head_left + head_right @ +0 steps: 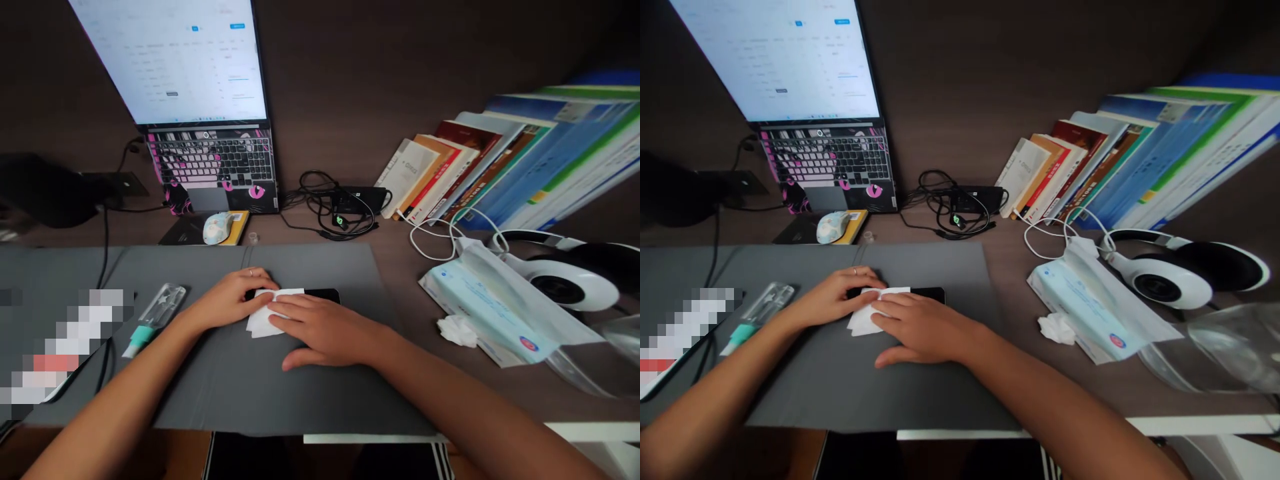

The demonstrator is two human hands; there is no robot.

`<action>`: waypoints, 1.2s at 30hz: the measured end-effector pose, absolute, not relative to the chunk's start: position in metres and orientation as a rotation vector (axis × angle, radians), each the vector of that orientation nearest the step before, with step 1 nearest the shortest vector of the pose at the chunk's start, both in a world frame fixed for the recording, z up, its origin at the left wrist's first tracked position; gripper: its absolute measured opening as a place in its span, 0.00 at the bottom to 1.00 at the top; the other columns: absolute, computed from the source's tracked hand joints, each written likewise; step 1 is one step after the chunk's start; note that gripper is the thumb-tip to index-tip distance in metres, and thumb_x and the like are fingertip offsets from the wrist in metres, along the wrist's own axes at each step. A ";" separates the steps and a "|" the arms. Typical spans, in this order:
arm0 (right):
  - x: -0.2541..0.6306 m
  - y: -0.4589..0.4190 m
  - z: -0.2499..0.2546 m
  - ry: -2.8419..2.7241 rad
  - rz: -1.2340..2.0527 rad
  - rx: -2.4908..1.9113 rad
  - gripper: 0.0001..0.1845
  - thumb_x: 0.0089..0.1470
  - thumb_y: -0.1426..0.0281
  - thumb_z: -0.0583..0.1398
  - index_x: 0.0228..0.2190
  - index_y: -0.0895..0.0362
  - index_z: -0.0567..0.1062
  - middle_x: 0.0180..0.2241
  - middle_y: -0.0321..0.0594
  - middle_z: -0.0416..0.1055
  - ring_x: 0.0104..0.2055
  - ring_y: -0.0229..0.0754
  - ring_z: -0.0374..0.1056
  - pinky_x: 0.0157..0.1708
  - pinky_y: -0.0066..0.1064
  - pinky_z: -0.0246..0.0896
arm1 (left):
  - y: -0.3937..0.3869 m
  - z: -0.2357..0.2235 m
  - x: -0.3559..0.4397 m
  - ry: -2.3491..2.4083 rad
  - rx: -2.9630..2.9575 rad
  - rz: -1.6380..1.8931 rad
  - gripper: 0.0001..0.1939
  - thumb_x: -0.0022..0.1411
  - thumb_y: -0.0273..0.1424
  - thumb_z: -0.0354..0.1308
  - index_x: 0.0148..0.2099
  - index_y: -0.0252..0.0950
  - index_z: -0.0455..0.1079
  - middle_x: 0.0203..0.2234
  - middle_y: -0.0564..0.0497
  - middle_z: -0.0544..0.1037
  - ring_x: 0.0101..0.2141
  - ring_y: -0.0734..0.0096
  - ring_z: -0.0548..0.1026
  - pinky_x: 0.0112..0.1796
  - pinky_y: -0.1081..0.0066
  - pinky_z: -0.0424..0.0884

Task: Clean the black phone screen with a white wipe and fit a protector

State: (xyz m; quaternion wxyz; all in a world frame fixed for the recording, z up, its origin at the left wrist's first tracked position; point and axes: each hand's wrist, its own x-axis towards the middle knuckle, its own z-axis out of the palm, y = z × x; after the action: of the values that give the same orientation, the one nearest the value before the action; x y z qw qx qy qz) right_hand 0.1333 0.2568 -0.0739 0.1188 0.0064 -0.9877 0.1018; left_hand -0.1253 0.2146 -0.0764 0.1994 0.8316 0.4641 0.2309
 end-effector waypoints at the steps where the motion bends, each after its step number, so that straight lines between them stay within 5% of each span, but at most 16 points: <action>1: 0.133 0.257 -0.074 -2.889 0.303 0.005 0.32 0.68 0.53 0.55 0.60 0.66 0.67 0.64 0.57 0.63 0.71 0.52 0.51 0.69 0.44 0.48 | 0.215 -0.077 -0.125 1.305 2.330 0.645 0.13 0.74 0.36 0.52 0.48 0.38 0.76 0.39 0.49 0.77 0.41 0.67 0.75 0.45 0.66 0.70; 10: 0.132 0.255 -0.068 -2.891 0.284 -0.099 0.26 0.68 0.51 0.54 0.48 0.60 0.76 0.56 0.48 0.72 0.61 0.51 0.65 0.61 0.44 0.60 | 0.218 -0.081 -0.129 1.427 2.291 0.706 0.15 0.74 0.36 0.51 0.55 0.40 0.74 0.42 0.48 0.80 0.39 0.67 0.77 0.38 0.69 0.72; 18: 0.131 0.255 -0.072 -2.900 0.316 -0.086 0.36 0.65 0.48 0.55 0.60 0.63 0.68 0.65 0.55 0.62 0.68 0.55 0.56 0.67 0.49 0.51 | 0.221 -0.085 -0.131 1.412 2.298 0.746 0.16 0.76 0.36 0.47 0.55 0.39 0.74 0.45 0.48 0.81 0.45 0.66 0.78 0.48 0.66 0.72; 28: 0.132 0.250 -0.069 -2.904 0.305 0.059 0.28 0.67 0.52 0.55 0.55 0.61 0.72 0.61 0.52 0.68 0.65 0.50 0.60 0.64 0.42 0.56 | 0.218 -0.082 -0.128 1.449 2.226 0.751 0.15 0.74 0.37 0.51 0.54 0.40 0.76 0.44 0.49 0.83 0.42 0.66 0.81 0.46 0.66 0.75; 36: 0.134 0.258 -0.065 -2.881 0.268 -0.304 0.23 0.67 0.54 0.56 0.48 0.60 0.77 0.52 0.51 0.74 0.56 0.51 0.68 0.55 0.45 0.64 | 0.217 -0.079 -0.127 1.439 2.214 0.747 0.16 0.75 0.38 0.49 0.53 0.40 0.76 0.46 0.48 0.83 0.45 0.65 0.80 0.48 0.64 0.73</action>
State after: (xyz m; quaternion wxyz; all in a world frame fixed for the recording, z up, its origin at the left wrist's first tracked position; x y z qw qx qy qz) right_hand 0.1342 0.2579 -0.0653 0.1160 -0.1040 -0.9836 0.0914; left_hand -0.1275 0.2166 -0.0793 0.1971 0.7909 0.5141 0.2670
